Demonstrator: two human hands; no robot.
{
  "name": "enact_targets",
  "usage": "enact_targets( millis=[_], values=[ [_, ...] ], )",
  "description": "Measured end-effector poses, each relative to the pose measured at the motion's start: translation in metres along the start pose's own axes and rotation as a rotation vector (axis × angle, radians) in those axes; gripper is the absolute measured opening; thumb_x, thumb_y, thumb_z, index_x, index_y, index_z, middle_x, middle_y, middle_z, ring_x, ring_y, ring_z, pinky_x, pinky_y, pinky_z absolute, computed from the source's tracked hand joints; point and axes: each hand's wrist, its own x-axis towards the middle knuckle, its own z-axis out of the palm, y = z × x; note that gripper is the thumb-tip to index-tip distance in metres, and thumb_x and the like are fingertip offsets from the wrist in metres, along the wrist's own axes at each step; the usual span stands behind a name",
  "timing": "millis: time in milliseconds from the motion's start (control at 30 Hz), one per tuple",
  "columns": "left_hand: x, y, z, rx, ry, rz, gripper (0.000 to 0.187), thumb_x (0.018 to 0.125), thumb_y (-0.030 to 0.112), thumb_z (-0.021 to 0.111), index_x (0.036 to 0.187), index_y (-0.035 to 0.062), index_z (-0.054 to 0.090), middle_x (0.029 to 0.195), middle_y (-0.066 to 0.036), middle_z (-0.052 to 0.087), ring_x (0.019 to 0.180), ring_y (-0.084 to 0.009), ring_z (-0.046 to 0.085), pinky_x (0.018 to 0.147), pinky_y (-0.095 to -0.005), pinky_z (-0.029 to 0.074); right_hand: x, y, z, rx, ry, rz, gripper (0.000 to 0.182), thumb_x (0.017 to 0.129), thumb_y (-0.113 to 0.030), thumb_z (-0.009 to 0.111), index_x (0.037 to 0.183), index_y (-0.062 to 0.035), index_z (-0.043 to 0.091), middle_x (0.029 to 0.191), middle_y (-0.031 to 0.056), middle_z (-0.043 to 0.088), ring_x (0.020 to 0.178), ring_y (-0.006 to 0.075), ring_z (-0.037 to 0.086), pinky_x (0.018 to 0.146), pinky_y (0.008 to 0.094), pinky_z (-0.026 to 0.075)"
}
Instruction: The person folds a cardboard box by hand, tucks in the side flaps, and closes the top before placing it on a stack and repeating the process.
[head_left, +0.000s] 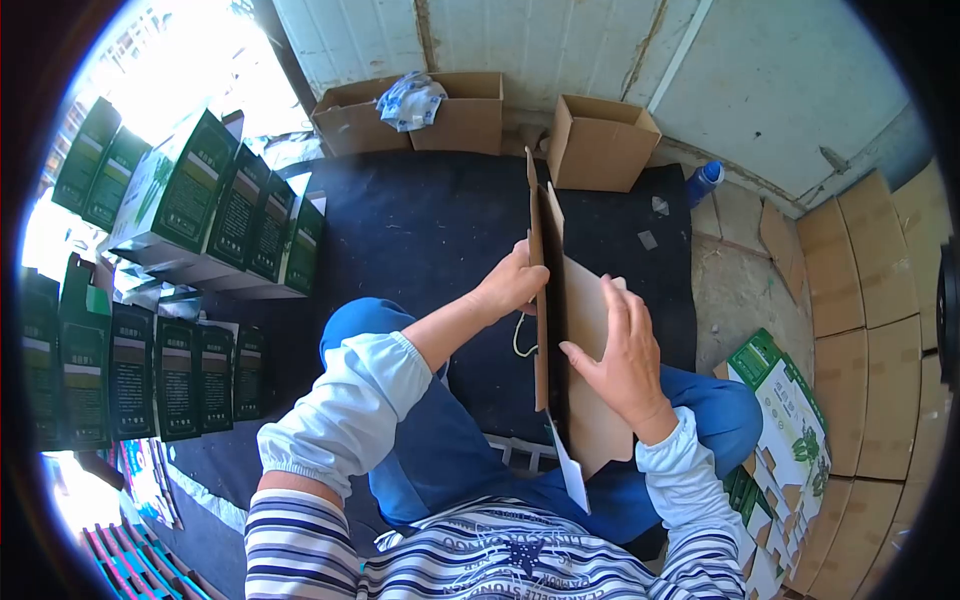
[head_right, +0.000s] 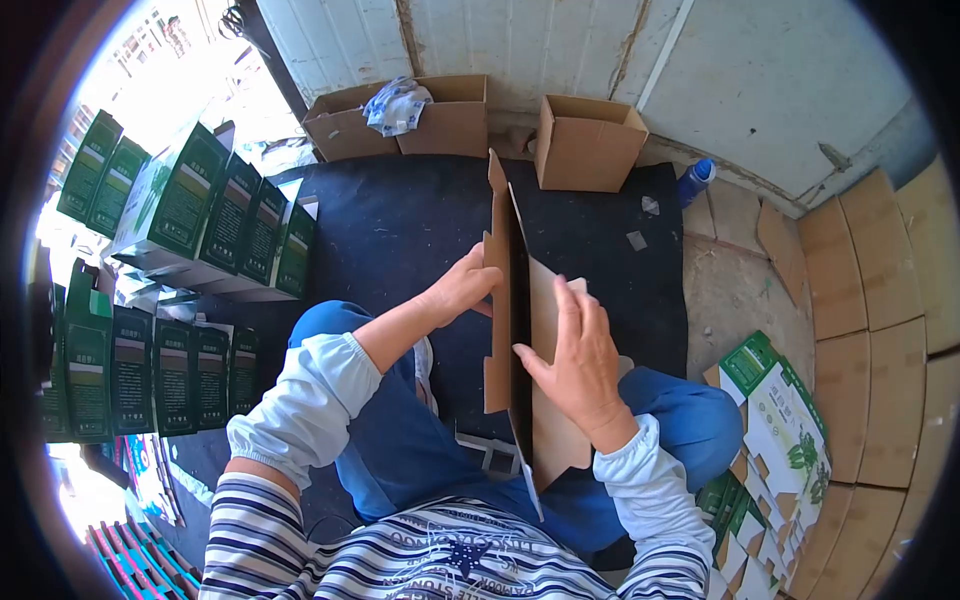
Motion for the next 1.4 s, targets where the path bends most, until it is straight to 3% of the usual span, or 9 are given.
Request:
enact_targets(
  millis=[167, 267, 367, 567, 767, 867, 1167, 1300, 1400],
  values=[
    [-0.007, -0.003, 0.000, -0.107, -0.022, 0.030, 0.043, 0.083, 0.009, 0.046, 0.124, 0.0006, 0.038, 0.107, -0.015, 0.056, 0.097, -0.0246, 0.061, 0.075, -0.0387, 0.057, -0.008, 0.027, 0.000, 0.030, 0.203, 0.115, 0.079, 0.073, -0.008, 0.072, 0.140, -0.0021, 0.030, 0.131, 0.0226, 0.037, 0.123, 0.0381, 0.039, 0.101, 0.0410, 0.036],
    [0.001, -0.022, 0.002, 0.011, 0.052, 0.157, 0.045, 0.083, 0.009, 0.049, 0.125, -0.0005, 0.038, 0.111, -0.017, 0.055, 0.102, -0.0279, 0.059, 0.085, -0.0378, 0.051, -0.023, 0.043, -0.001, 0.513, -0.045, 0.467, 0.064, 0.079, -0.015, 0.068, 0.134, 0.0004, 0.038, 0.113, 0.0193, 0.058, 0.098, 0.0349, 0.059, 0.090, 0.0412, 0.046],
    [-0.003, -0.036, 0.012, 0.255, 0.187, 0.357, 0.046, 0.083, 0.011, 0.052, 0.126, 0.0005, 0.039, 0.115, -0.016, 0.053, 0.109, -0.0267, 0.055, 0.093, -0.0365, 0.044, -0.032, 0.069, 0.008, 0.554, -0.398, 0.587, 0.049, 0.083, -0.023, 0.062, 0.124, 0.0001, 0.049, 0.100, 0.0177, 0.065, 0.086, 0.0319, 0.064, 0.081, 0.0401, 0.049],
    [-0.001, -0.032, 0.016, 0.482, 0.243, 0.428, 0.062, 0.077, 0.005, 0.050, 0.135, -0.0016, 0.029, 0.129, -0.026, 0.043, 0.118, -0.0378, 0.047, 0.100, -0.0404, 0.039, -0.015, 0.066, 0.013, 0.341, -0.441, 0.354, 0.037, 0.082, -0.029, 0.057, 0.094, 0.0060, 0.062, 0.078, 0.0246, 0.064, 0.073, 0.0276, 0.067, 0.067, 0.0380, 0.050],
    [-0.035, 0.002, 0.013, 0.884, 0.313, 0.514, 0.079, 0.068, -0.002, 0.048, 0.142, -0.0037, 0.021, 0.139, -0.029, 0.032, 0.126, -0.0454, 0.035, 0.106, -0.0451, 0.031, 0.035, 0.108, -0.013, 0.387, -0.273, 0.439, 0.032, 0.083, -0.025, 0.055, 0.075, 0.0059, 0.061, 0.055, 0.0126, 0.059, 0.047, 0.0194, 0.059, 0.047, 0.0341, 0.047],
    [-0.032, 0.003, 0.018, 1.077, 0.324, 0.560, 0.080, 0.067, 0.000, 0.050, 0.142, -0.0032, 0.022, 0.141, -0.028, 0.031, 0.130, -0.0430, 0.033, 0.108, -0.0467, 0.027, 0.064, 0.117, -0.005, 0.462, -0.292, 0.510, 0.027, 0.082, -0.021, 0.053, 0.080, 0.0047, 0.062, 0.059, 0.0103, 0.060, 0.047, 0.0190, 0.060, 0.047, 0.0319, 0.047],
    [0.003, 0.004, 0.009, 1.322, 0.190, 0.457, 0.079, 0.064, 0.014, 0.061, 0.136, -0.0053, 0.034, 0.143, -0.026, 0.032, 0.133, -0.0384, 0.032, 0.105, -0.0450, 0.033, 0.093, 0.128, 0.037, 0.229, -0.268, 0.260, 0.039, 0.078, -0.029, 0.055, 0.080, 0.0094, 0.060, 0.068, 0.0264, 0.060, 0.070, 0.0396, 0.062, 0.070, 0.0445, 0.050],
    [0.019, 0.004, 0.004, 1.356, 0.175, 0.368, 0.077, 0.064, 0.017, 0.062, 0.133, -0.0050, 0.037, 0.141, -0.026, 0.033, 0.130, -0.0404, 0.035, 0.098, -0.0459, 0.041, 0.095, 0.108, 0.019, 0.186, -0.575, 0.437, 0.038, 0.080, -0.028, 0.058, 0.089, 0.0088, 0.059, 0.081, 0.0260, 0.063, 0.080, 0.0386, 0.062, 0.077, 0.0439, 0.049],
    [0.023, 0.006, 0.010, 1.332, 0.136, 0.370, 0.076, 0.063, 0.017, 0.062, 0.132, -0.0046, 0.038, 0.140, -0.027, 0.033, 0.128, -0.0416, 0.036, 0.095, -0.0463, 0.044, 0.077, 0.104, 0.025, 0.245, 0.055, 0.218, 0.039, 0.079, -0.025, 0.064, 0.103, 0.0057, 0.057, 0.096, 0.0219, 0.062, 0.088, 0.0363, 0.060, 0.081, 0.0420, 0.048]
  ],
)
